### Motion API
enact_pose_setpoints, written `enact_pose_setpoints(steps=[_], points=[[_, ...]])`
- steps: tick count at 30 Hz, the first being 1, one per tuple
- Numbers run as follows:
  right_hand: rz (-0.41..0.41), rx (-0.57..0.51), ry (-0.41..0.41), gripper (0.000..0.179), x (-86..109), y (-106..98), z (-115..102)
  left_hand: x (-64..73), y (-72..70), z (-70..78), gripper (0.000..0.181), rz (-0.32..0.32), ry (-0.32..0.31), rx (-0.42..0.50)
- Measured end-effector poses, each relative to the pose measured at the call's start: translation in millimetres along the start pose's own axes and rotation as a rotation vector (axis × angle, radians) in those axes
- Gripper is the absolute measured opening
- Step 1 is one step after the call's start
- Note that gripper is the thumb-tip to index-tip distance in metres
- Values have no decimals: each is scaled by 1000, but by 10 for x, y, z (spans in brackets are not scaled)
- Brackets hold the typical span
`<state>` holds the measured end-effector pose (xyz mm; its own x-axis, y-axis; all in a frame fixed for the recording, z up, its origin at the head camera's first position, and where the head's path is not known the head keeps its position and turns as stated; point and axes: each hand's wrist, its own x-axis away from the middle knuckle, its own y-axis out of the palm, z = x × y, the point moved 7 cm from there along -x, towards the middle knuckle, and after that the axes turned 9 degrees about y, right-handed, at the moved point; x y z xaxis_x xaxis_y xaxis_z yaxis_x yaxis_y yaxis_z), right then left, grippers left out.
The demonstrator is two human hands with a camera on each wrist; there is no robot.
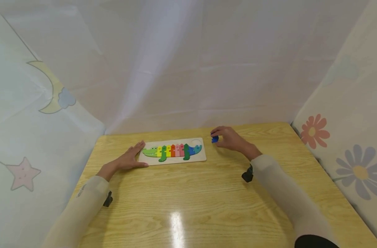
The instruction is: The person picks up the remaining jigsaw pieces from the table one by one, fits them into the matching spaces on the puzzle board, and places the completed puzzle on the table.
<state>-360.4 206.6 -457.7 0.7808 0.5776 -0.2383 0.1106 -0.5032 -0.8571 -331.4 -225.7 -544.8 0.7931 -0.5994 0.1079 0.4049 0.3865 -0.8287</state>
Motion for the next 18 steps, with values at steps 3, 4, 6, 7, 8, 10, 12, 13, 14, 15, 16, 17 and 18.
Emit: enact_pose_setpoints(steps=[3,4,6,7,8,10,12,13,14,15,16,17,18], points=[[-11,-7,-4,38,-47,41,-6,2,1,-8,118,-5,-5,-6],[-14,-9,-5,37,-64,53,-7,2,-1,-11,118,-6,-8,-8],[-20,-9,-6,37,-96,83,-3,1,-6,-11,118,-3,-8,-4],[-24,-14,-8,36,-113,100,0,0,-9,-10,118,-1,-8,-2],[-30,-25,-7,36,-129,117,5,0,-11,-9,118,0,-8,-1],[-38,-46,-10,36,-151,144,2,-1,-11,-2,118,2,-5,3],[-44,-61,-20,35,-171,173,-4,0,-7,6,117,0,-4,1],[-47,-67,-25,34,-181,191,-4,1,-4,6,117,-2,-5,-1],[-50,-74,-29,34,-192,204,-7,1,-1,7,117,-4,-6,-3],[-52,-80,-33,34,-202,216,-10,1,1,7,117,-3,-6,-3],[-53,-84,-35,34,-213,227,-12,1,2,6,117,-2,-7,0],[-55,-87,-38,34,-223,240,-14,1,3,2,117,-3,-10,-1],[-60,-93,-38,34,-235,252,-15,1,3,2,117,1,-8,1]])
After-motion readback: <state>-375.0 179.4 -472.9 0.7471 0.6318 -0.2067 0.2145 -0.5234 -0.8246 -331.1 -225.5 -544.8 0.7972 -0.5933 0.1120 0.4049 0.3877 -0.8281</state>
